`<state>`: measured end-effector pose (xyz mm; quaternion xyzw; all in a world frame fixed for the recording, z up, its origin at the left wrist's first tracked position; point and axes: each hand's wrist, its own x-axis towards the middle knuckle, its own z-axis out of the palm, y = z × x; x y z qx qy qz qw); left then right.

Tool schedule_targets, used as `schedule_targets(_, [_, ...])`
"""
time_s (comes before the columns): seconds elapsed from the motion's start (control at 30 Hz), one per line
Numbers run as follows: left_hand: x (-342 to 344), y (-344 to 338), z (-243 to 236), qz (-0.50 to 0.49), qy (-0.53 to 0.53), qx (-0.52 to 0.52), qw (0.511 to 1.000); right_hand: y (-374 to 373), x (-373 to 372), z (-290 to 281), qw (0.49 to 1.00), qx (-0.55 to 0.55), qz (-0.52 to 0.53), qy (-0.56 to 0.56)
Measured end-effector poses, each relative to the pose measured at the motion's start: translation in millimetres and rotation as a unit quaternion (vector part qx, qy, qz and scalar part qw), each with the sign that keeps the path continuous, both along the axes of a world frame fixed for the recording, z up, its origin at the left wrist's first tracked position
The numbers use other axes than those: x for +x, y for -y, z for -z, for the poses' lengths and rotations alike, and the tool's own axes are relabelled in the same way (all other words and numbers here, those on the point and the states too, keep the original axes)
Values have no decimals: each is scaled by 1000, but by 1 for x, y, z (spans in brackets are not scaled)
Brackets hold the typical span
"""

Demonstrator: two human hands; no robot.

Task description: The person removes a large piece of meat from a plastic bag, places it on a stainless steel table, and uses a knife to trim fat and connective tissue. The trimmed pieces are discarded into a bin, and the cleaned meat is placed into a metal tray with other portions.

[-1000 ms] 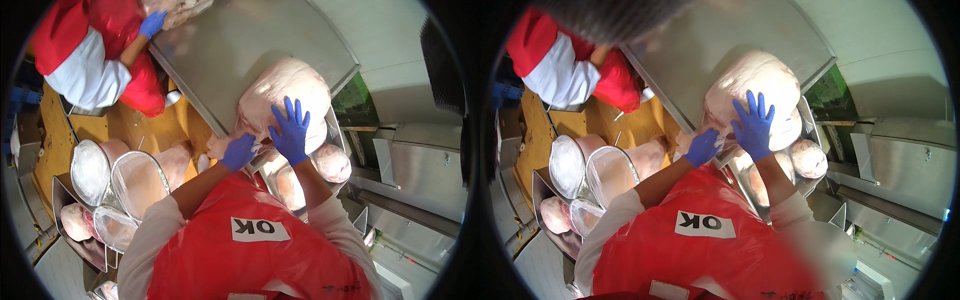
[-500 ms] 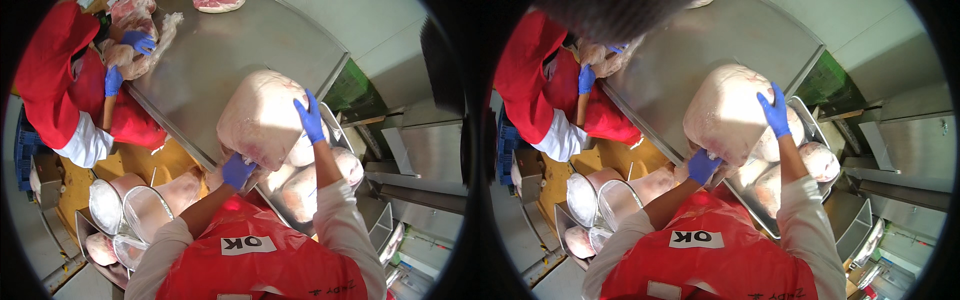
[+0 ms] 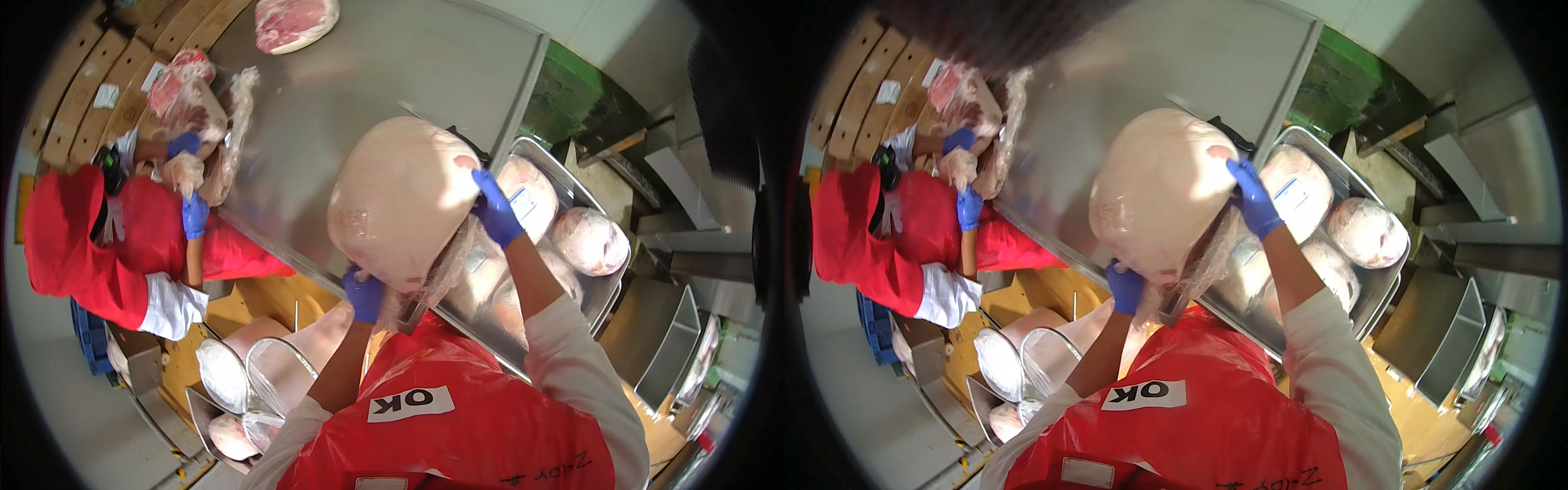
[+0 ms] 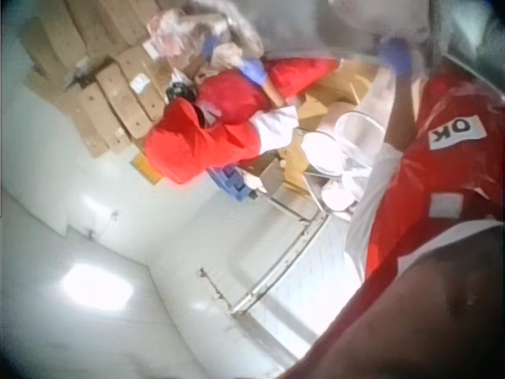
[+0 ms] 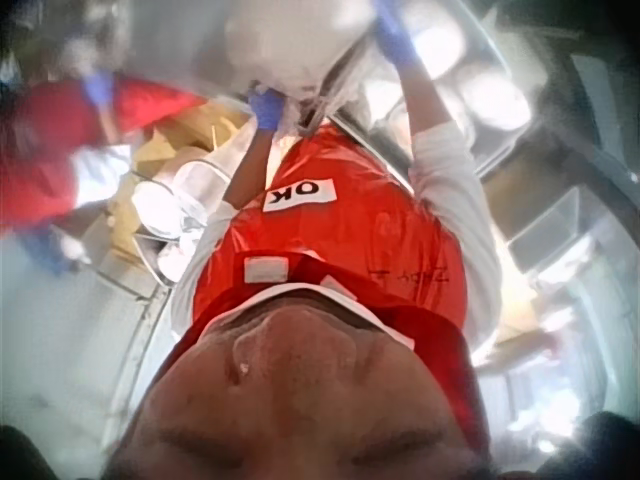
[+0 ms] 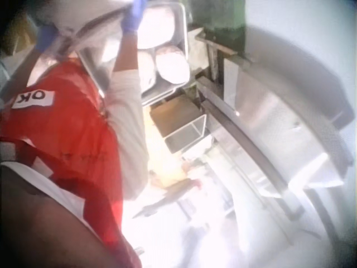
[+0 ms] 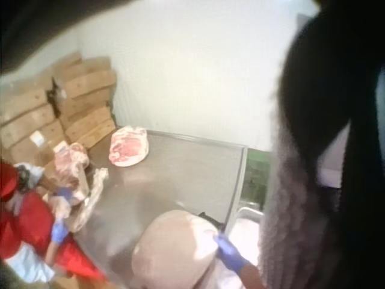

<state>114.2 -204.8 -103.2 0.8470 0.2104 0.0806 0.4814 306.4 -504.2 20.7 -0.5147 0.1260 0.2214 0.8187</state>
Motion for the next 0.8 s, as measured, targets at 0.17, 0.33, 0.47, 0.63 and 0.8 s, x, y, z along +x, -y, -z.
schedule_targets(0.17, [17, -35, -9, -23, 69, -251, 965, 4, -68, 48, 973, -181, -46, 135])
schedule_targets(0.33, [14, -93, 16, -79, -12, -436, 896, -45, -45, 53, 847, -411, 30, 337])
schedule_targets(0.47, [36, -88, -4, -117, -165, -485, 851, -55, -2, 134, 898, -266, 207, 282])
schedule_targets(0.63, [41, -53, -20, -153, -169, -509, 830, -14, 32, 127, 941, -159, 120, 274])
schedule_targets(0.8, [10, -93, 37, -140, -74, -478, 864, -32, 77, 74, 993, 118, 2, 30])
